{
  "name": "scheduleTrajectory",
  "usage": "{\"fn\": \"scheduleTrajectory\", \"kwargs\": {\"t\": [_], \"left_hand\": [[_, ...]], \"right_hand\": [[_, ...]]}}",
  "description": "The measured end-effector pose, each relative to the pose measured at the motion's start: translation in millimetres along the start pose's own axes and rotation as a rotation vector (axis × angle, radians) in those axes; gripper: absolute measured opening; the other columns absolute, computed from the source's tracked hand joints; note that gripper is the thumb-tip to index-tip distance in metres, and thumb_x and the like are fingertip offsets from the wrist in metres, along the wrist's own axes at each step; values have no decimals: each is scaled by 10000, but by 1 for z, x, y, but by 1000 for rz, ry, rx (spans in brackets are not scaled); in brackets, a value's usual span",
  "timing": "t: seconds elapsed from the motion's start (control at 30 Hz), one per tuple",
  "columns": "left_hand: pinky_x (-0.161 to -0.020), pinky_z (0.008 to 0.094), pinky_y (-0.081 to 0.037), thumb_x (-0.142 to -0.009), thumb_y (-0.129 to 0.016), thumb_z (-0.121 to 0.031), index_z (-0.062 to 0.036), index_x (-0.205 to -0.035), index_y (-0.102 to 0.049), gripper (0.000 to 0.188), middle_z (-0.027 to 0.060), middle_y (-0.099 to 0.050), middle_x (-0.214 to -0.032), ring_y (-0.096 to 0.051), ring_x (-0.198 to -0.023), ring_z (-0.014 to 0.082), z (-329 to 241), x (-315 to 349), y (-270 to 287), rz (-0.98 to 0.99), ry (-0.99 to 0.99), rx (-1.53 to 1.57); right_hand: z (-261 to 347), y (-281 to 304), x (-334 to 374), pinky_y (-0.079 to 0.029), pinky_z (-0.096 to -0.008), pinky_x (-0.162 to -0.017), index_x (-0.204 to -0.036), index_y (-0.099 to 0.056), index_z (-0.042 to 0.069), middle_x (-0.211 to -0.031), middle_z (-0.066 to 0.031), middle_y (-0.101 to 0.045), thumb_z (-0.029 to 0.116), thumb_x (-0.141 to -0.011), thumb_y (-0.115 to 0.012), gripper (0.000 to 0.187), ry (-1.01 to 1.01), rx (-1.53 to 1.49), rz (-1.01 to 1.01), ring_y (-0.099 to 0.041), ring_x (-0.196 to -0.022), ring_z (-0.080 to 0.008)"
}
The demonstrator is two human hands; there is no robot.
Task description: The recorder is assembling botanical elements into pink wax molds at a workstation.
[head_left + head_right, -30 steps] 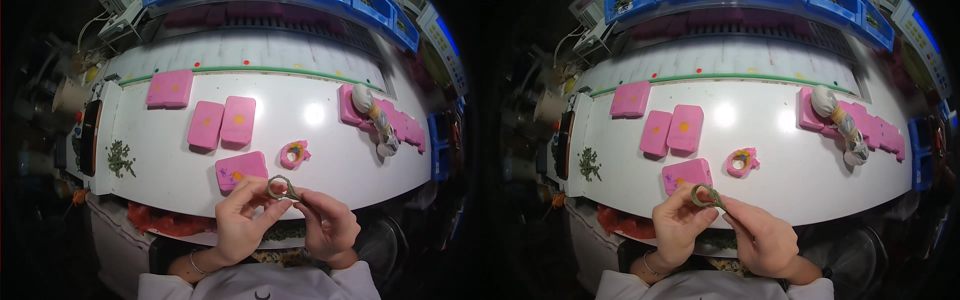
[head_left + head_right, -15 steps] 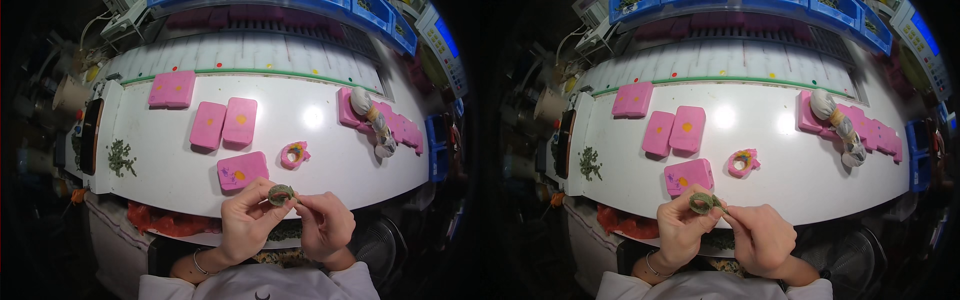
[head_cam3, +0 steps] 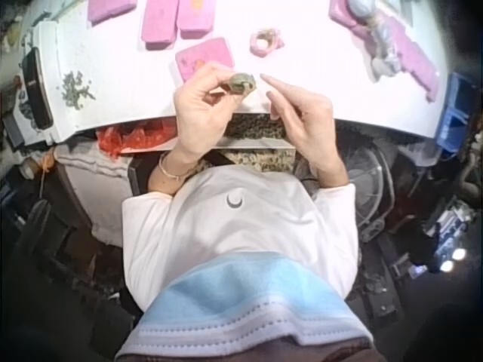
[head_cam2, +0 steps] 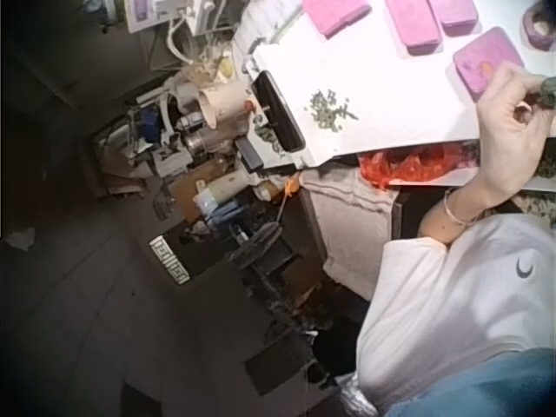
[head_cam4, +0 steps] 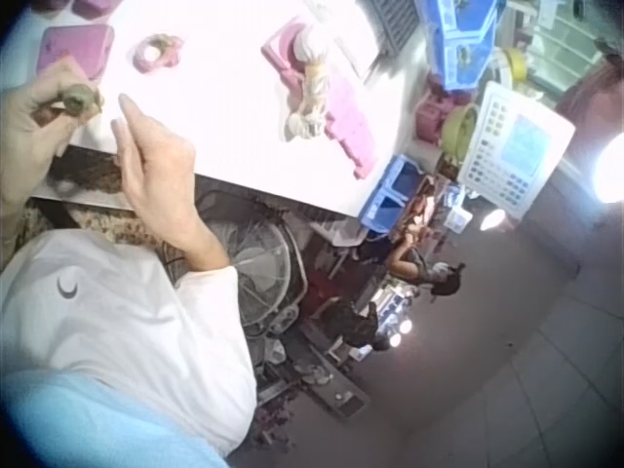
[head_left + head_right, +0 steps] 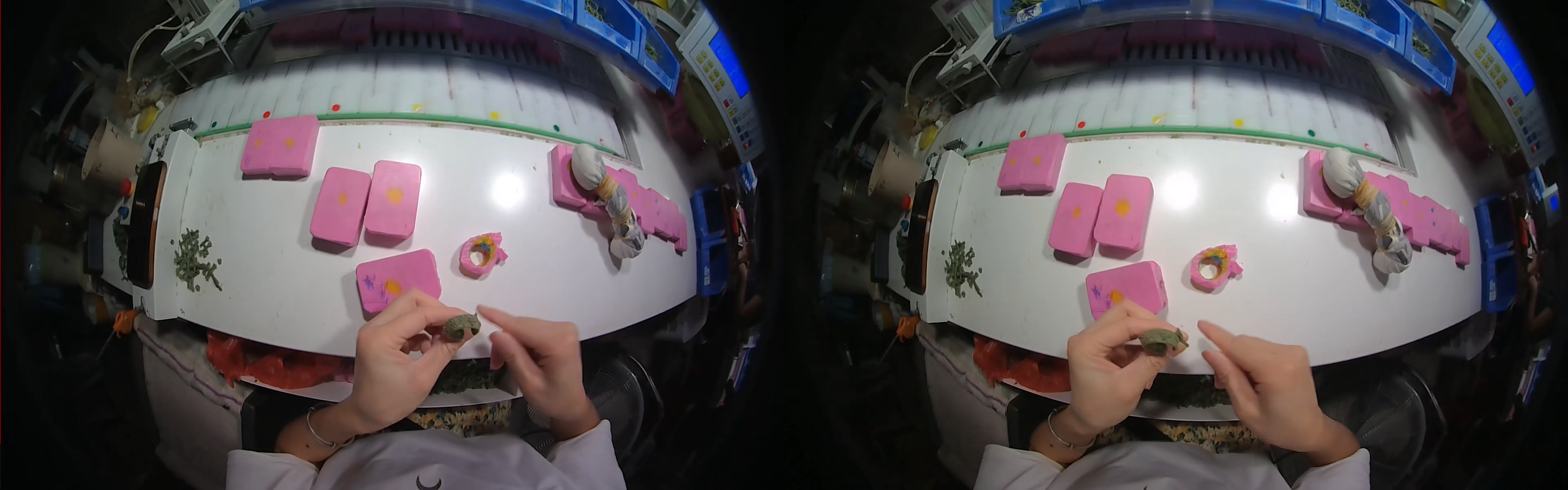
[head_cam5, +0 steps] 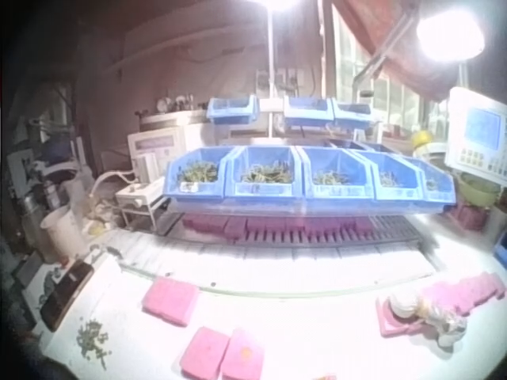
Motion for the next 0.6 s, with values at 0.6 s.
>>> {"fn": "scheduleTrajectory", "kwargs": {"t": [0.6], "left_hand": [[-1024,446,-310,-738,-692,-130,69,-1207,-471,556,256,-478,-1206,-427,-1169,386,39,-24,189,-402,-103,-1394]], "right_hand": [[-66,115,22,-396,-170,-477,-792,-610,-15,-632,-24,-599,23,-763,-666,74,-378,155,-125,-538,-538,-49]]}}
Point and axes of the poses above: each hand's wrist, its own x-axis away from the middle knuckle, its own y-axis out of the back of the hand, z = x × y, the point moved 8 cm from there along -x, towards the middle knuckle
